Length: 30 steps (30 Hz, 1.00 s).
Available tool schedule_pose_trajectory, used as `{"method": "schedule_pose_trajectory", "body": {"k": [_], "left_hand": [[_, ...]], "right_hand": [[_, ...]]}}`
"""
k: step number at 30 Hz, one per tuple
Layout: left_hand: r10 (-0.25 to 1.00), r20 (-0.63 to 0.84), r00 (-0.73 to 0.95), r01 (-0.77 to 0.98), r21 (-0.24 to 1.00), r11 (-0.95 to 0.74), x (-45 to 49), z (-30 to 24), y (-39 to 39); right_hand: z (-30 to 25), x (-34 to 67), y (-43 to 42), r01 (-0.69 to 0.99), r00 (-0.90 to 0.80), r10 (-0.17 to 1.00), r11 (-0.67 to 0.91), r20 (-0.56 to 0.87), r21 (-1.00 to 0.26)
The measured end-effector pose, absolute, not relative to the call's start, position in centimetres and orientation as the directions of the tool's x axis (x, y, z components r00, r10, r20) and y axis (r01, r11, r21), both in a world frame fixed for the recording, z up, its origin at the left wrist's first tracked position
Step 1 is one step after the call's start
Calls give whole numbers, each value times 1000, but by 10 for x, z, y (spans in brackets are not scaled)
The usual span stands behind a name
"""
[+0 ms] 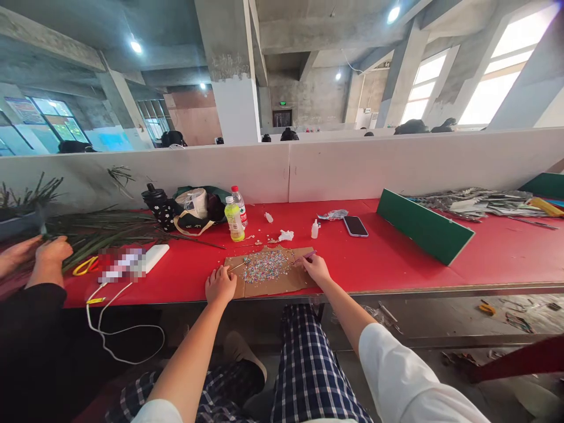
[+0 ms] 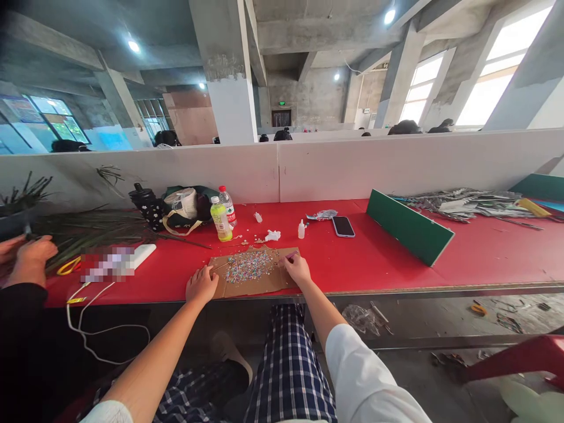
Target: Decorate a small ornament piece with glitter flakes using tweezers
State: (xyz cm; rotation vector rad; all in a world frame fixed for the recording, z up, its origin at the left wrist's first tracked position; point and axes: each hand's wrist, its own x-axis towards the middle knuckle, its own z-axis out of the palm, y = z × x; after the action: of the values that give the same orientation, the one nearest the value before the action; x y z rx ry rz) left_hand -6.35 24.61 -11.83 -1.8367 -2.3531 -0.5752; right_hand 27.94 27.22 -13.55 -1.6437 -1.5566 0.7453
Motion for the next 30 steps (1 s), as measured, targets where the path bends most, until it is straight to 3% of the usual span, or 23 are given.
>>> {"method": "schedule_pose_trajectory", "body": {"k": [30], "left_hand": [[925, 267, -270, 947, 246, 205, -63, -116, 245]], "right_hand": [[-134, 280, 271, 568, 87, 991, 31, 98, -822]]}}
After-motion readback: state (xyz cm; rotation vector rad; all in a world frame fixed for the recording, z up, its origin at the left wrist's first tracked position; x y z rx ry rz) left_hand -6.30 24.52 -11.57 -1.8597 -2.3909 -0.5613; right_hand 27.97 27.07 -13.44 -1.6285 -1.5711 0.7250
